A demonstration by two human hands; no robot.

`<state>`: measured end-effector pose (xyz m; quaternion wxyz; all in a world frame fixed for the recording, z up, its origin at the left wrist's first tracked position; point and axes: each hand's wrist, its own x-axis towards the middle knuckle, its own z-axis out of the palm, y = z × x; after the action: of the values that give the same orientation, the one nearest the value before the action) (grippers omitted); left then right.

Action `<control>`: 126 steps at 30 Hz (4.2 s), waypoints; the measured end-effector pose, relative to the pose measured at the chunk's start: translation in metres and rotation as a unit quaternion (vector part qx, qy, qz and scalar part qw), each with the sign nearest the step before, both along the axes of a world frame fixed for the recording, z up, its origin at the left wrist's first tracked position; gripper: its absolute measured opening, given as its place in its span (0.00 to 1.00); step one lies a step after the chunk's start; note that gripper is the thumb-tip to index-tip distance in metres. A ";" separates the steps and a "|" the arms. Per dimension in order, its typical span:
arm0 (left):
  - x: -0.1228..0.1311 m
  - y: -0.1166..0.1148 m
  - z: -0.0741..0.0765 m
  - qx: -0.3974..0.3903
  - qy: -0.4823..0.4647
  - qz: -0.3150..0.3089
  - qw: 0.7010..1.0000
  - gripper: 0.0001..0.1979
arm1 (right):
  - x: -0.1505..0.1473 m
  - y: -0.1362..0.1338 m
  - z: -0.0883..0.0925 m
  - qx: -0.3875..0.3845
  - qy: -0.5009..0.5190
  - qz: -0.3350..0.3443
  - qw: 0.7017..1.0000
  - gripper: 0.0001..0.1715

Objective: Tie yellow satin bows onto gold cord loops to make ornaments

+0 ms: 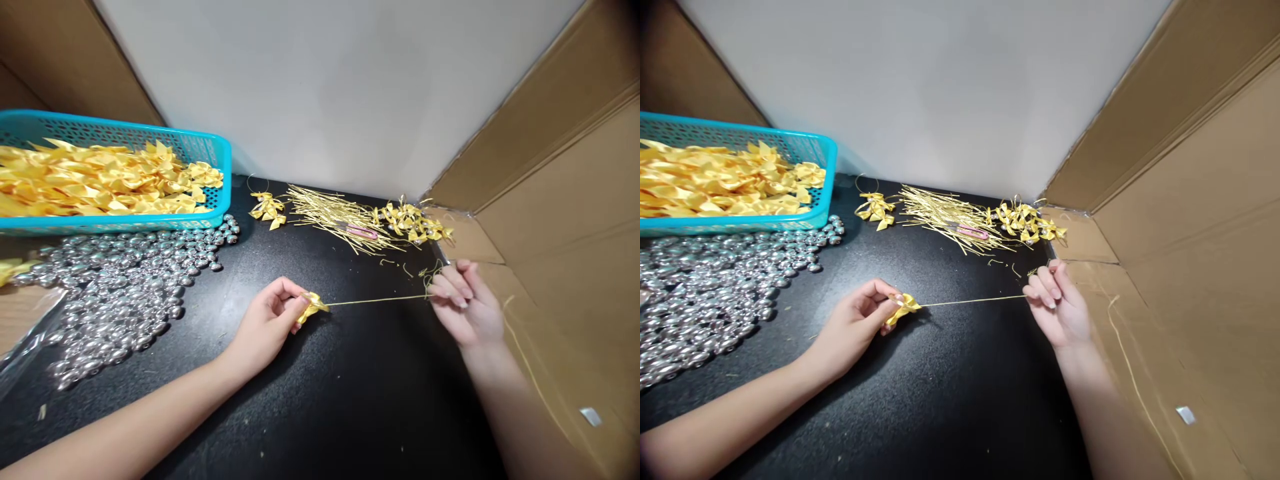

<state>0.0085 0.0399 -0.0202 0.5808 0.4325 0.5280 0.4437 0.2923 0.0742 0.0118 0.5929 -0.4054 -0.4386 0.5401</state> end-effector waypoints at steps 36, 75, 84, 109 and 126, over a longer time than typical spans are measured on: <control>0.003 0.002 0.002 -0.016 -0.050 -0.039 0.998 0.12 | -0.107 -0.019 -0.020 0.456 -0.499 -0.039 0.736 0.04; 0.002 0.004 0.001 -0.034 -0.086 -0.042 0.995 0.09 | -0.122 -0.029 -0.039 0.397 -0.466 0.033 0.790 0.13; 0.001 0.005 0.002 -0.045 -0.077 -0.071 0.993 0.12 | -0.123 -0.029 -0.039 0.323 -0.443 0.018 0.836 0.09; -0.001 0.003 0.004 -0.022 -0.095 -0.048 0.994 0.13 | -0.105 -0.023 -0.024 0.325 -0.297 0.065 0.896 0.10; -0.009 0.000 0.003 -0.056 -0.119 -0.217 0.967 0.10 | -0.071 0.005 0.056 0.196 -0.116 0.053 0.972 0.11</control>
<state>0.0000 0.0397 -0.0173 0.7451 0.4475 0.3728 0.3249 0.2218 0.0790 0.0681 0.5764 -0.3170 -0.6227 0.4237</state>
